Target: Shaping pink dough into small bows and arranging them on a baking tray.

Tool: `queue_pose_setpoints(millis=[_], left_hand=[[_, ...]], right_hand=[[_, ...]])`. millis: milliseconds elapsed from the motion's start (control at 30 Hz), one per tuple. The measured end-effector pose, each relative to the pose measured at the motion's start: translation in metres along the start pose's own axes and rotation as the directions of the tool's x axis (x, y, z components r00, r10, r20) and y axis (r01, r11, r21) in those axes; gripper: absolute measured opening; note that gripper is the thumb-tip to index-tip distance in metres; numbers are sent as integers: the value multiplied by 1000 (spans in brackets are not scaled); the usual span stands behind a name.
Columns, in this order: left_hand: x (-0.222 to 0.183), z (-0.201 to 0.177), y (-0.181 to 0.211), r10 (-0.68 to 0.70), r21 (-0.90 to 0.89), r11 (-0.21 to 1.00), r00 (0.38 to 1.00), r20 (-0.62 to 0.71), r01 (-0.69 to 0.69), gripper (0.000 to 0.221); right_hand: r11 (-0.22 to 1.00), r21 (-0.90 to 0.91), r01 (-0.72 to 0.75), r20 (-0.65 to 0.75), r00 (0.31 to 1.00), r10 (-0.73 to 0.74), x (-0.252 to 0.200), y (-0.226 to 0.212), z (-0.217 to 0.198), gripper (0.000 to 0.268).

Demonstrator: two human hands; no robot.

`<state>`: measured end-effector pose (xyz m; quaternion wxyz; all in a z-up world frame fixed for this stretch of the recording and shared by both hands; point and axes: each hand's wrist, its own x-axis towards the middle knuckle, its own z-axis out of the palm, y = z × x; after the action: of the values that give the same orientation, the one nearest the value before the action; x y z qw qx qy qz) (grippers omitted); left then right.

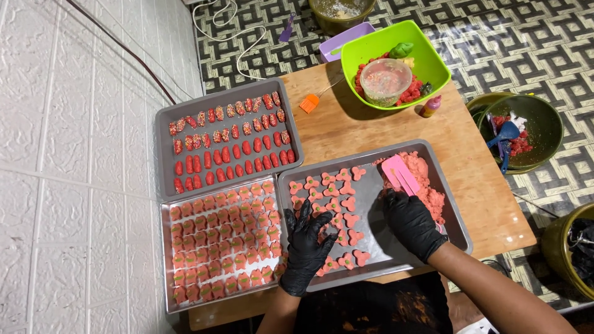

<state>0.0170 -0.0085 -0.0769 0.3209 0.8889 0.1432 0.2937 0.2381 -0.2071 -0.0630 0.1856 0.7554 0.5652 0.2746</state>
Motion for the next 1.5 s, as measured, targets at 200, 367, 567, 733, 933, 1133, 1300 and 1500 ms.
queue_pose_setpoints(millis=[200, 367, 567, 733, 933, 1133, 1300, 1500], left_hand=[[12, -9, 13, -19, -25, 1000, 997, -77, 17, 49], [14, -14, 17, 21, 39, 999, 998, -66, -19, 52], [15, -15, 18, -27, 27, 999, 999, -39, 28, 53], [22, -24, 28, -47, -35, 998, 999, -25, 46, 51], [11, -13, 14, 28, 97, 995, 998, -65, -22, 55], [16, -18, 20, -24, 44, 999, 999, -35, 25, 56], [1, 5, -6, -13, 86, 996, 998, -58, 18, 55], [-4, 10, -5, -98, -58, 994, 993, -64, 94, 46]], right_hand=[[971, 5, 238, -15, 971, -238, 5, 20, -31, 24], [980, 13, 199, 0, 980, -199, -1, 9, -12, 20], [937, 349, 14, -95, 995, 20, -11, 4, 18, 24], [918, 397, 13, -143, 989, 48, -14, 3, 32, 26], [954, 259, -150, -98, 979, 180, -6, -10, 8, 16], [896, 385, -220, -155, 942, 298, 19, -15, 11, 22], [910, 397, -118, -110, 979, 175, 17, -18, 14, 35], [914, 406, -23, -38, 998, 42, -3, -21, 25, 52]])
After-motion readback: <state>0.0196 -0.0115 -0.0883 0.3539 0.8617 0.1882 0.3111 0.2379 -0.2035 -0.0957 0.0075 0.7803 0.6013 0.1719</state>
